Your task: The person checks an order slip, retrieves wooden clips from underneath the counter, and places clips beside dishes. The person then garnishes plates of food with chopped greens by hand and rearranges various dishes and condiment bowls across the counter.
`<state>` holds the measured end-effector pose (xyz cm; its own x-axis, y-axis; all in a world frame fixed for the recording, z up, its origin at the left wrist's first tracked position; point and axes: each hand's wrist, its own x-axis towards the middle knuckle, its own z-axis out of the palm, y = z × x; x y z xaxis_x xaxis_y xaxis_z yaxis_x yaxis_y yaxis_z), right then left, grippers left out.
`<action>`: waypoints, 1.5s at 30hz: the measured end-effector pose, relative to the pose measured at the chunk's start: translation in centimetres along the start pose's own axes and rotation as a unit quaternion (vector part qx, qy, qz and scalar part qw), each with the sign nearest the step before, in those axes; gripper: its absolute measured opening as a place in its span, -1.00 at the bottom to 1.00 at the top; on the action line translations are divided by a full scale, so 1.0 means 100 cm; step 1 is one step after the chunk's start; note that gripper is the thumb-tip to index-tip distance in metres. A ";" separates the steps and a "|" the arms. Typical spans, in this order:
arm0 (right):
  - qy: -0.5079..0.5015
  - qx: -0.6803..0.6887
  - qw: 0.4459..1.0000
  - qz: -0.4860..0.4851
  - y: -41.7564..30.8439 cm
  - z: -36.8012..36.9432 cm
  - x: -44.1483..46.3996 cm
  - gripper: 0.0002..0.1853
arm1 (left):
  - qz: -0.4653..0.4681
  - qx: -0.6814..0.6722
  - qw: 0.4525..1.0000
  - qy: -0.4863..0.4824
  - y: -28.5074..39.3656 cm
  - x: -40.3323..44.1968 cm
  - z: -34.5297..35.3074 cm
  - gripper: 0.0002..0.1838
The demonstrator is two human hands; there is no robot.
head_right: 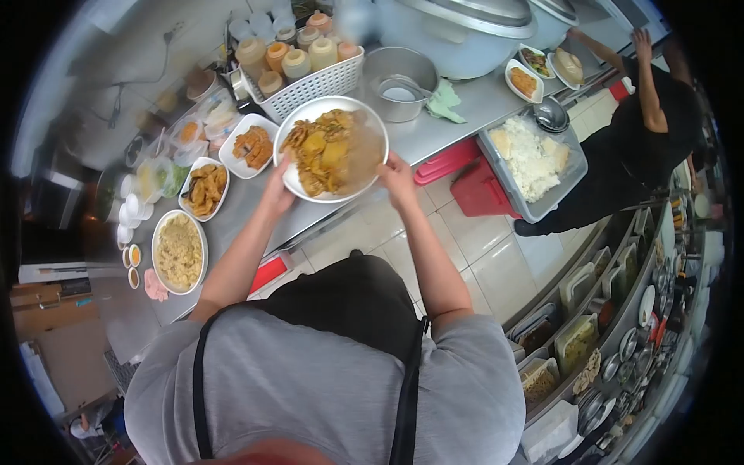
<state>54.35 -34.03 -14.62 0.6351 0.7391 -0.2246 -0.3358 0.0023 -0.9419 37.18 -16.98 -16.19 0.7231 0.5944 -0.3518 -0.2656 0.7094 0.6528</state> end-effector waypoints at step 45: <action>0.023 -0.035 0.947 -0.319 -0.016 0.099 -0.016 -0.73 | 0.197 -0.082 0.971 0.105 0.120 -0.075 0.026 -0.59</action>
<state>46.96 -28.54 -10.26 0.7236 0.5715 0.3870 0.1730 0.3927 -0.9033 30.22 -13.91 -3.93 0.4035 0.8836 -0.2374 -0.6050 0.4524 0.6552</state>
